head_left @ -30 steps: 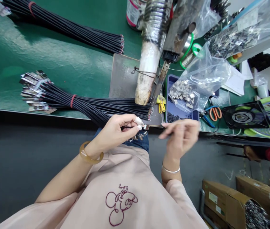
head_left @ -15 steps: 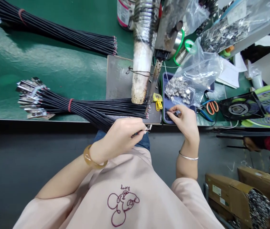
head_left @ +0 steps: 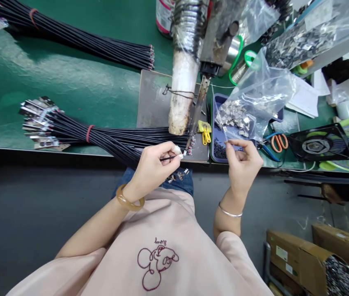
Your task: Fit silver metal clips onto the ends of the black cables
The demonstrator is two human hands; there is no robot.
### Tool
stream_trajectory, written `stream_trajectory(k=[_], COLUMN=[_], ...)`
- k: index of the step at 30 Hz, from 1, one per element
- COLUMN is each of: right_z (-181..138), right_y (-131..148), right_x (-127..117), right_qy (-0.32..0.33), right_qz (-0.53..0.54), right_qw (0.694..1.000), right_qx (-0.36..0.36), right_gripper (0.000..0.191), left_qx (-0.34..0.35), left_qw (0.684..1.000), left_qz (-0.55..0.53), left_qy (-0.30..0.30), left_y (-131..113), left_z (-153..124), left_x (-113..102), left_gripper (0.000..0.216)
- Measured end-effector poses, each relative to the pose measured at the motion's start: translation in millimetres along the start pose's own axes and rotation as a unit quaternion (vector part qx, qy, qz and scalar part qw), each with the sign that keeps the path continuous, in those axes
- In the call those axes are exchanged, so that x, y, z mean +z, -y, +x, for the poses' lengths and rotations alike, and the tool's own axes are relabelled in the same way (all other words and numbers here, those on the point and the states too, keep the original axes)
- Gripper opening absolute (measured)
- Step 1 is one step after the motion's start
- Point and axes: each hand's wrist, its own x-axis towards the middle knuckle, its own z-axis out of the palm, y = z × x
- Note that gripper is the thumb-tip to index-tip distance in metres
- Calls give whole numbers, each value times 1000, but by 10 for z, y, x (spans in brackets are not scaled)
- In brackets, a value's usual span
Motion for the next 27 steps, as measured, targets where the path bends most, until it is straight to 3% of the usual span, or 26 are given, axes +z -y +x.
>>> stream_trajectory(k=[3,7,27], right_z=[-204,-373,-410], right_y=[164,279,302], right_x=[160,352,414], right_qy=[83,171,183], right_qz=[154,195,181], right_qw=[984,964,966], right_qx=[37,56,6], right_gripper=[8,10,9], left_qx=[-22,-41,-7], left_qw=[1000,999,999], left_qz=[-18,-22,-12], left_qy=[0,11,35], left_y=[-23,-36,-7], left_z=[19,30,5], left_x=[9,11,0], left_gripper=[8,10,7])
